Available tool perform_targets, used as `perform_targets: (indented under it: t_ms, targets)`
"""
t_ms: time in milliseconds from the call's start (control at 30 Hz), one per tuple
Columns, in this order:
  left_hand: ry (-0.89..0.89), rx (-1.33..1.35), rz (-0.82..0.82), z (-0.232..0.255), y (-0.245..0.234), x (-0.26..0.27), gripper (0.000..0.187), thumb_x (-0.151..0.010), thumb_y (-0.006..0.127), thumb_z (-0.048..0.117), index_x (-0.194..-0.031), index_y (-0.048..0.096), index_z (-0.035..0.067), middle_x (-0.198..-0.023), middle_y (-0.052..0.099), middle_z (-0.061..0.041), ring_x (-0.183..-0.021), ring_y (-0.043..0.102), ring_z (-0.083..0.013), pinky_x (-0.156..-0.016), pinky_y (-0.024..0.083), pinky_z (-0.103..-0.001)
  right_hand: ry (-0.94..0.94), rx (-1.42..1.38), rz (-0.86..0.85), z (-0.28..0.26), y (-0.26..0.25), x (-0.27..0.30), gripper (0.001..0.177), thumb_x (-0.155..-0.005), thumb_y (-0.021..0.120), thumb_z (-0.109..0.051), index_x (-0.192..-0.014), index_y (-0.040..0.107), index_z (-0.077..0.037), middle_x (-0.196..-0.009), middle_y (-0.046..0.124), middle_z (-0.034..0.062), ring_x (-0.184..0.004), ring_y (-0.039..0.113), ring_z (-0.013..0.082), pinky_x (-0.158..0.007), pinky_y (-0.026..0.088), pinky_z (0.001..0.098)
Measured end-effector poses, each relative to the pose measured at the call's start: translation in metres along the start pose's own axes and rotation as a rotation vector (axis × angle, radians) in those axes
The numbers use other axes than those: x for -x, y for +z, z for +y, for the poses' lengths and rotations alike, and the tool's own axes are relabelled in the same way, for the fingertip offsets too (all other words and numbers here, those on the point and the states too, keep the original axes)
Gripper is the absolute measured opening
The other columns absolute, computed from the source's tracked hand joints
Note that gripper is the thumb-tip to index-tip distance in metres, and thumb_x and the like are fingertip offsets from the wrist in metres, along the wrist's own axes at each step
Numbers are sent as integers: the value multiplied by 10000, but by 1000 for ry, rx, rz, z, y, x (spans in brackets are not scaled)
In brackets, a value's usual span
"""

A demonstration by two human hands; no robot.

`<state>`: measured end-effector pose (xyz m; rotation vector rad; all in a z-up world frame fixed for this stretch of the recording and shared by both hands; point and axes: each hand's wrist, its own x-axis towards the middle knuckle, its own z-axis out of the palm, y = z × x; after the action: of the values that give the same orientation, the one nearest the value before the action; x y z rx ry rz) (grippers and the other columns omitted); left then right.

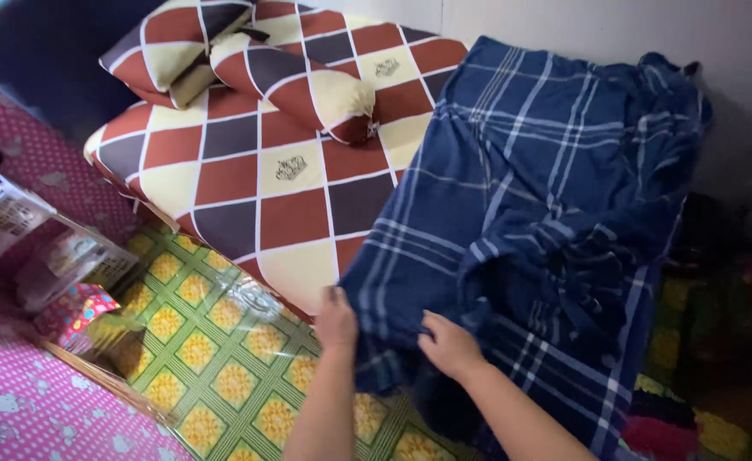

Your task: Smoothing and folding a blue plaid blanket on a bed

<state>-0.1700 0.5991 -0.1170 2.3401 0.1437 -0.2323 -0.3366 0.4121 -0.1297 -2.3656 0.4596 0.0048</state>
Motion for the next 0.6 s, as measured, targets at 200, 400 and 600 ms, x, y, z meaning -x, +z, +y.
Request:
perform_targets:
  t_ms: [200,400,600]
  targets:
    - [25,-41,-4,-8,-86,-43,365,-1023,406,430,-1153,610,158,-1154,694,-304,-1142,604,-543,-952,436,-585,-210,-113,-157,-62,45,-31,168,-932,626,-292,-1041,631,-165,-1624,409,130,-1437,488,281,-1089,410,374]
    - [-136,-223,-171,-89,-39,-111,389,-999,416,394,-1186,644,141,-1276,677,-253,-1200,635,-449,-992,476,-533,67,190,-385,-68,52,-21,544,-951,654,-358,-1453,502,-216,-1680,250,58,-1403,460,351,-1138,387,491]
    - [-27,-189,-474,-108,50,-137,482,-889,457,405,-1042,751,55,-1108,723,-276,-1121,682,-436,-956,504,-513,157,548,143,0,75,-32,487,-701,851,-441,-1123,691,-257,-1246,621,83,-1040,665,358,-889,563,484]
